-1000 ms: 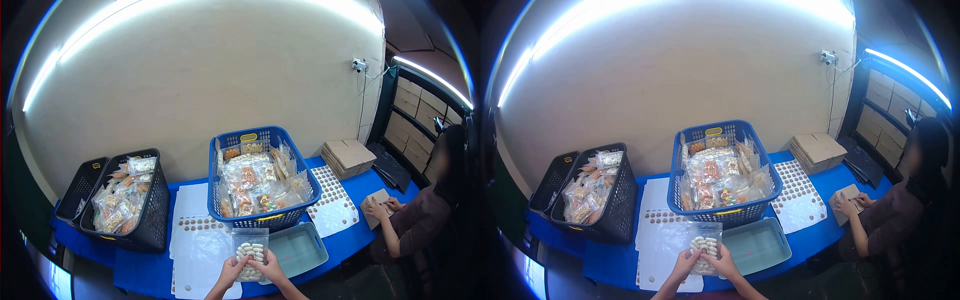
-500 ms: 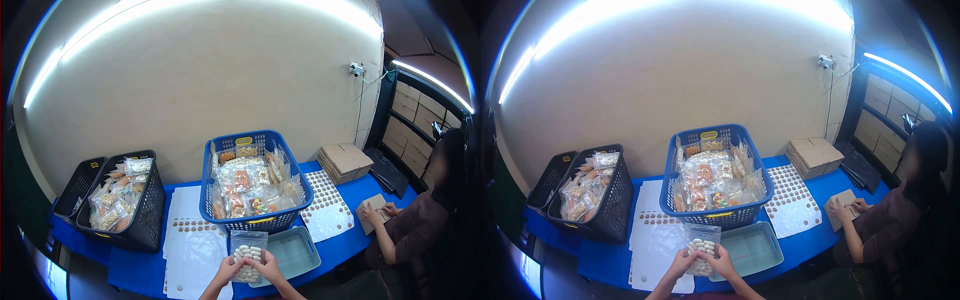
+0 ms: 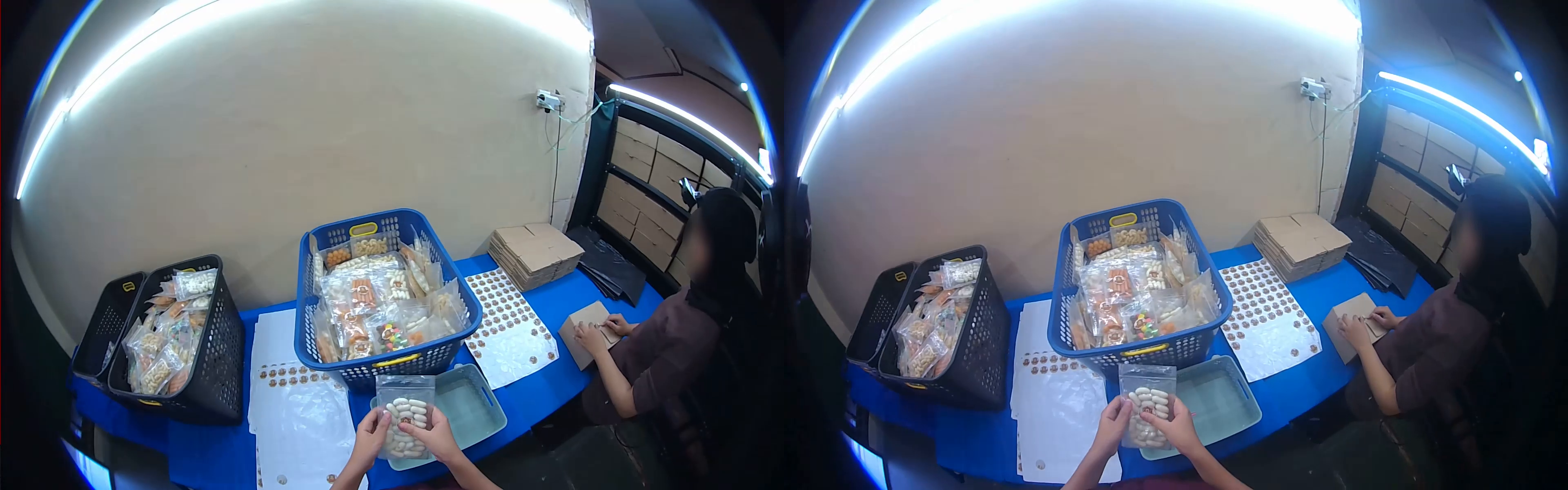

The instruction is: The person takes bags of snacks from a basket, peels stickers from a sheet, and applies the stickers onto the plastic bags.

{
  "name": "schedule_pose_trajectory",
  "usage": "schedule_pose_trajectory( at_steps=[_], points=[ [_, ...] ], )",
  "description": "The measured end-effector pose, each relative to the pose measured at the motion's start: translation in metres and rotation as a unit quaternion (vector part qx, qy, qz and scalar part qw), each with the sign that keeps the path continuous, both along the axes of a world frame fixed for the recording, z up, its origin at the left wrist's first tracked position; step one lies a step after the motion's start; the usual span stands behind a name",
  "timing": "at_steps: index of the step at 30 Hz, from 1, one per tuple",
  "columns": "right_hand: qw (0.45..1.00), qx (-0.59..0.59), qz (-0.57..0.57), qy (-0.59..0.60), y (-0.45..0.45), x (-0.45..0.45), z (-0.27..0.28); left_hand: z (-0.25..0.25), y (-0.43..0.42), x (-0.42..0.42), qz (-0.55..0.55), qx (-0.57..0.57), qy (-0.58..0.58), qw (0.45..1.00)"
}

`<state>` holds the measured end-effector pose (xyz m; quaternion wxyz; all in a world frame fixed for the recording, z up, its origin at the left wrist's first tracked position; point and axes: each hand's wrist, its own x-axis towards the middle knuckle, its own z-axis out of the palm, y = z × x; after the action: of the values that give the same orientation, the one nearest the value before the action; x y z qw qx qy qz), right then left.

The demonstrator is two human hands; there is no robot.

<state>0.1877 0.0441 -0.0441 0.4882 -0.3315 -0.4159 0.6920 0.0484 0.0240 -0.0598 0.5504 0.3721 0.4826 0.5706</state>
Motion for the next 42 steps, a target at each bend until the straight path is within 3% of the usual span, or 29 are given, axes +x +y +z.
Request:
schedule_pose_trajectory(
  at_steps=[3, 4, 9, 11, 15, 17, 20, 25, 28, 29, 36, 42],
  points=[
    [0.999, -0.014, 0.011, -0.027, -0.006, 0.005, 0.005, 0.016, 0.009, 0.000, 0.034, 0.030, -0.012, 0.999],
    [0.999, -0.001, 0.013, -0.038, -0.006, 0.007, 0.001, 0.011, 0.013, -0.001, 0.048, 0.034, -0.052, 0.997],
    [0.987, 0.094, -0.018, -0.129, 0.001, 0.020, -0.011, 0.028, 0.025, 0.006, 0.071, 0.092, -0.021, 0.993],
    [0.961, 0.157, -0.096, -0.206, 0.008, 0.032, -0.002, 0.032, 0.025, 0.001, 0.045, 0.095, 0.088, 0.991],
    [0.820, 0.347, -0.177, -0.420, 0.013, 0.048, 0.043, 0.027, 0.029, 0.005, -0.044, 0.215, 0.323, 0.921],
    [0.847, 0.336, -0.118, -0.394, 0.014, 0.047, 0.029, 0.030, 0.026, 0.016, -0.101, 0.250, 0.372, 0.888],
    [0.870, 0.310, -0.104, -0.370, 0.011, 0.038, 0.029, 0.035, 0.024, 0.020, -0.084, 0.218, 0.338, 0.912],
    [0.903, 0.259, -0.108, -0.326, 0.005, 0.023, 0.033, 0.048, 0.027, 0.011, -0.008, 0.229, 0.335, 0.914],
    [0.905, 0.268, -0.068, -0.322, 0.003, 0.021, 0.028, 0.054, 0.037, -0.004, 0.063, 0.171, 0.294, 0.938],
    [0.909, 0.267, -0.066, -0.315, 0.002, 0.020, 0.028, 0.064, 0.034, -0.003, 0.078, 0.217, 0.342, 0.911],
    [0.920, 0.286, -0.028, -0.267, -0.003, 0.015, 0.035, 0.072, 0.031, -0.023, 0.150, 0.239, 0.351, 0.893],
    [0.933, 0.259, 0.072, -0.238, -0.004, 0.030, 0.027, 0.042, 0.025, -0.034, 0.068, 0.149, 0.224, 0.961]
  ],
)
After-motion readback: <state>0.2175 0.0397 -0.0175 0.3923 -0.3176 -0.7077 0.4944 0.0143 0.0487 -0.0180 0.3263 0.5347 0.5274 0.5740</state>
